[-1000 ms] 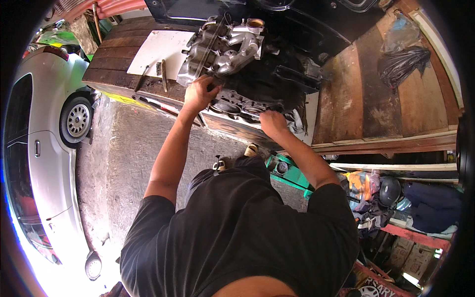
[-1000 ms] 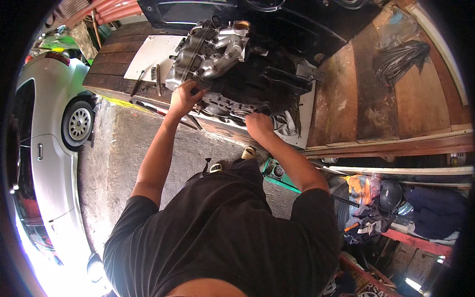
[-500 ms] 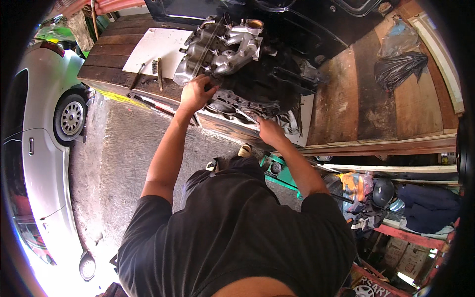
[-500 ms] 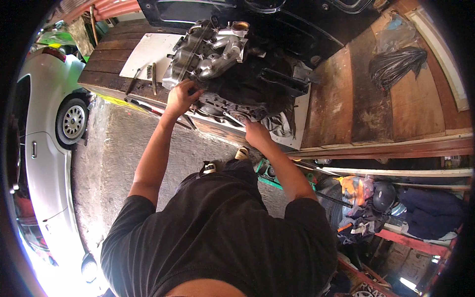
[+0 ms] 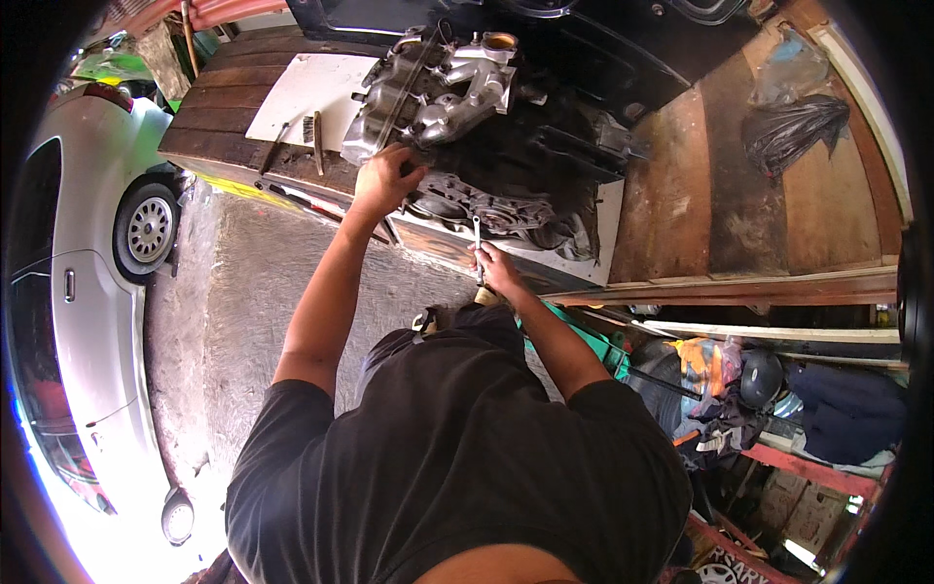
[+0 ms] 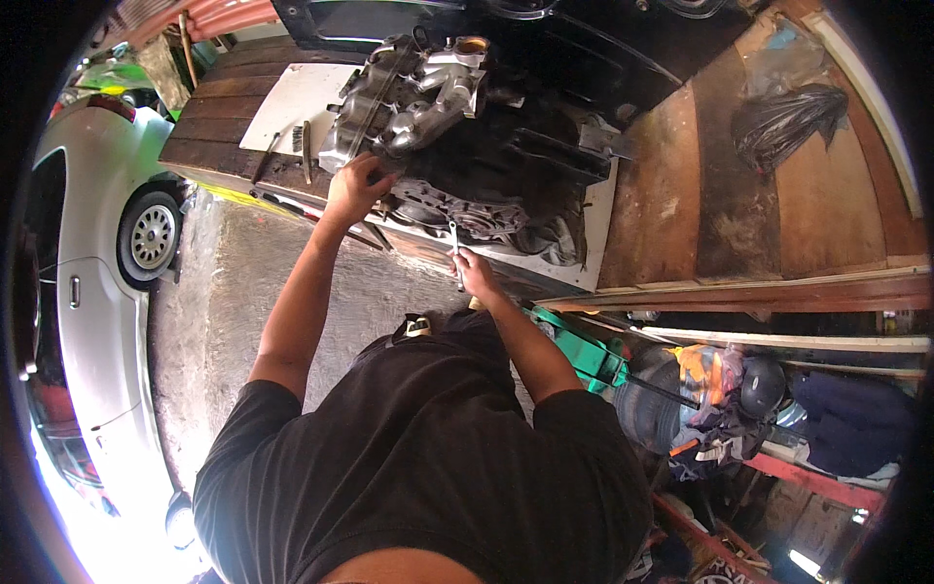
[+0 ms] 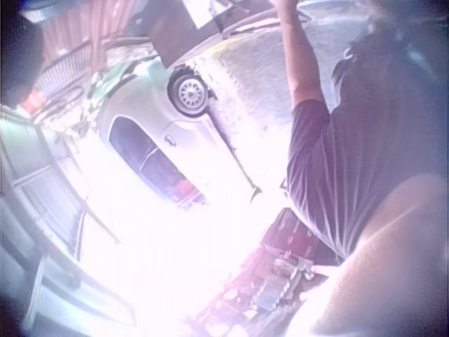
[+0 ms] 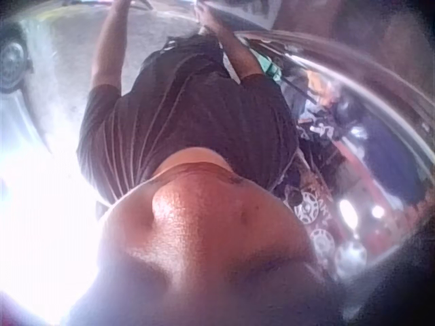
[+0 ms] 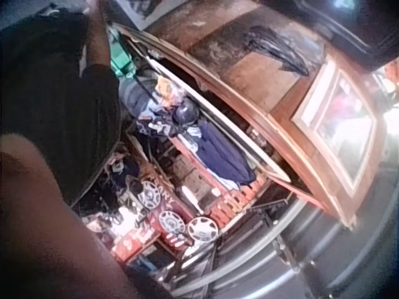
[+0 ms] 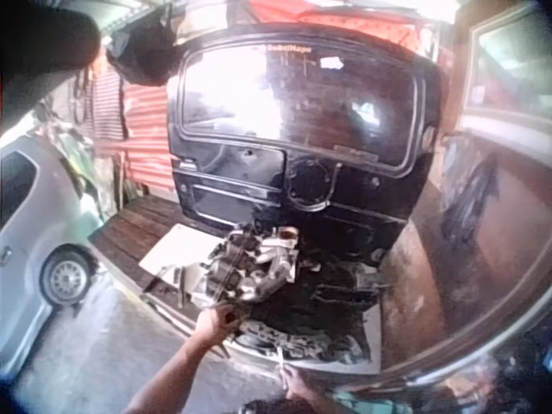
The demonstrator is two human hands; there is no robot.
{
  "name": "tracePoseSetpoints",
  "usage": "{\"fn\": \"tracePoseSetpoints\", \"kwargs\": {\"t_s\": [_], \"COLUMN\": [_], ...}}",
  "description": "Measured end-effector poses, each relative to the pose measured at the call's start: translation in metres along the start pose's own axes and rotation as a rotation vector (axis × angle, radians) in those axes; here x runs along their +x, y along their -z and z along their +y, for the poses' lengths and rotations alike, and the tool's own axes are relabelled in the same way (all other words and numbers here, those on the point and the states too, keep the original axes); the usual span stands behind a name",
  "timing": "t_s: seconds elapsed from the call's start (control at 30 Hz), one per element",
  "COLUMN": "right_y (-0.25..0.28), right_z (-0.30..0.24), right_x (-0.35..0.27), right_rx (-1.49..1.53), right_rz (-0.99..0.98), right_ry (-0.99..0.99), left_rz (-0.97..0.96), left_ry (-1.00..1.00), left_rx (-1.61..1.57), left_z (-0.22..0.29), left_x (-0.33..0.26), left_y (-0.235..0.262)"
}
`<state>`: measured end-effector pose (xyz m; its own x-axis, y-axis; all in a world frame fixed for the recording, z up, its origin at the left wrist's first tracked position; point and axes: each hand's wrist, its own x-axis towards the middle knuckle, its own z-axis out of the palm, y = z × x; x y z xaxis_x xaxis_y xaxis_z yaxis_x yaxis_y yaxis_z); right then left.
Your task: The person uses a wrench to loosen and tighten bolts on a car engine block resting on a wooden workbench. They repeatedly adjust the tool and reposition their hands to access different fasteners on the engine's lower section.
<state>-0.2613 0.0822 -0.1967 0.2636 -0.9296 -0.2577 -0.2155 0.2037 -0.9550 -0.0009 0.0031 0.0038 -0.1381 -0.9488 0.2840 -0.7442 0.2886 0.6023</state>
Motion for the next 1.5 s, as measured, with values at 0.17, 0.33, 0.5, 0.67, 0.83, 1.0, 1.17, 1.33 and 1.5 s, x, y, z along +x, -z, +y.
{"fn": "tracePoseSetpoints", "kwargs": {"t_s": [0.17, 0.33, 0.5, 0.67, 0.83, 1.0, 1.17, 1.33, 1.5], "right_y": [-0.001, -0.007, -0.008, -0.002, 0.006, 0.006, 0.039, 0.049, 0.025], "right_z": [0.028, 0.01, 0.016, 0.021, -0.005, -0.024, -0.079, -0.138, -0.186], "right_x": [0.018, 0.015, 0.017, 0.021, 0.01, -0.004, -0.016, -0.017, -0.006], "right_rx": [0.057, -0.061, -0.178, -0.514, -0.742, -0.923, -1.076, -1.322, -1.476], "right_rz": [0.011, 0.059, 0.175, 0.351, 0.424, 0.452, 0.32, 0.085, -0.024], "right_ry": [0.005, -0.087, -0.051, 0.003, 0.043, -0.003, 0.047, 0.089, 0.188], "left_rz": [0.007, 0.012, 0.017, 0.01, 0.008, 0.004, -0.001, 0.022, 0.0], "left_ry": [0.006, -0.009, -0.006, -0.004, 0.018, 0.007, 0.009, -0.028, -0.018], "left_rx": [0.007, 0.048, 0.033, -0.012, 0.003, 0.009, 0.047, 0.017, -0.037], "left_z": [0.001, -0.003, 0.002, 0.003, 0.001, -0.005, -0.002, -0.008, -0.004], "left_x": [0.002, 0.0, 0.0, 0.001, 0.0, 0.001, 0.0, 0.0, 0.001], "left_y": [-0.003, -0.003, -0.001, -0.001, -0.001, -0.005, -0.002, -0.007, -0.005]}}
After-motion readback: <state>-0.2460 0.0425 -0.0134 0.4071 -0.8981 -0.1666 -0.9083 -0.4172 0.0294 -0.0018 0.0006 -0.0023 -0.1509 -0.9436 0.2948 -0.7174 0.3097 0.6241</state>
